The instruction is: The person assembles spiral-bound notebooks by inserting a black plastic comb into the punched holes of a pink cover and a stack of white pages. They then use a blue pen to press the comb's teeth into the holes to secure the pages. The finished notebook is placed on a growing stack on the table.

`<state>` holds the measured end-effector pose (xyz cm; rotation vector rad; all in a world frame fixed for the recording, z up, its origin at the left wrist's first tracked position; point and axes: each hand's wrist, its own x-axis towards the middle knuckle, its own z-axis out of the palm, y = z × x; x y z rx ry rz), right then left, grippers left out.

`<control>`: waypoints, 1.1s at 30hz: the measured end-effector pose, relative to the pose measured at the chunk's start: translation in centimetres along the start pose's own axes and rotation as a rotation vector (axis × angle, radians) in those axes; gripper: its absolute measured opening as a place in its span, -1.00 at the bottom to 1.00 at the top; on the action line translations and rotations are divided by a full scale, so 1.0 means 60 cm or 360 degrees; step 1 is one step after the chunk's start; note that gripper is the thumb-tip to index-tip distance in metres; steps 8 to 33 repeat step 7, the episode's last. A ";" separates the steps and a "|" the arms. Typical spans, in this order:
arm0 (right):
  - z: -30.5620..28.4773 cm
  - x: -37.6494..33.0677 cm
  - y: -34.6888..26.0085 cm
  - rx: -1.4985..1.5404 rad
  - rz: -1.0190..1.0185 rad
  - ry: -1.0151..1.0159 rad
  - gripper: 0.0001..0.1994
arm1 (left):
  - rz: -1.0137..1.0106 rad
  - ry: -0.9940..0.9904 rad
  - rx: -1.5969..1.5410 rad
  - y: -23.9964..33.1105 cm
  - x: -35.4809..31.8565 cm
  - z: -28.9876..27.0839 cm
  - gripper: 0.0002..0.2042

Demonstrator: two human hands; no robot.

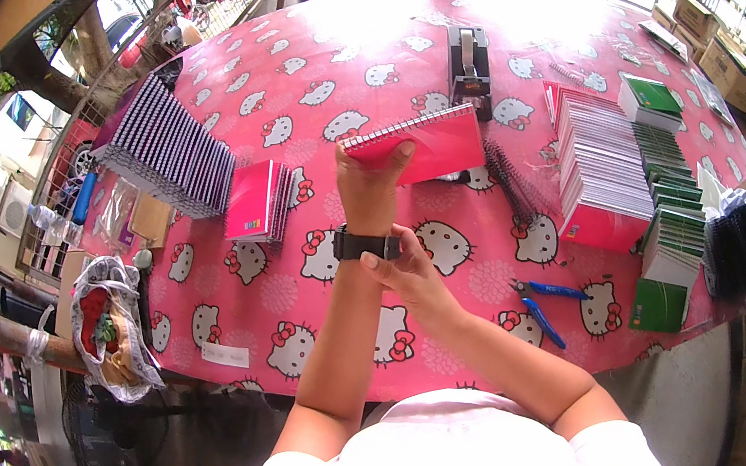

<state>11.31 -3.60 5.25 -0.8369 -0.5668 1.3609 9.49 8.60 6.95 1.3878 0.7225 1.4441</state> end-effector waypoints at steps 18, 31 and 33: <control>-0.033 -0.018 0.000 -0.2026 -0.1016 0.0019 -0.34 | 0.0543 0.0300 0.1494 -0.047 0.034 -0.037 -0.54; -0.033 -0.018 0.000 -0.2026 -0.1016 0.0019 -0.34 | 0.0543 0.0300 0.1494 -0.047 0.034 -0.037 -0.54; -0.033 -0.018 0.000 -0.2026 -0.1016 0.0019 -0.34 | 0.0543 0.0300 0.1494 -0.047 0.034 -0.037 -0.54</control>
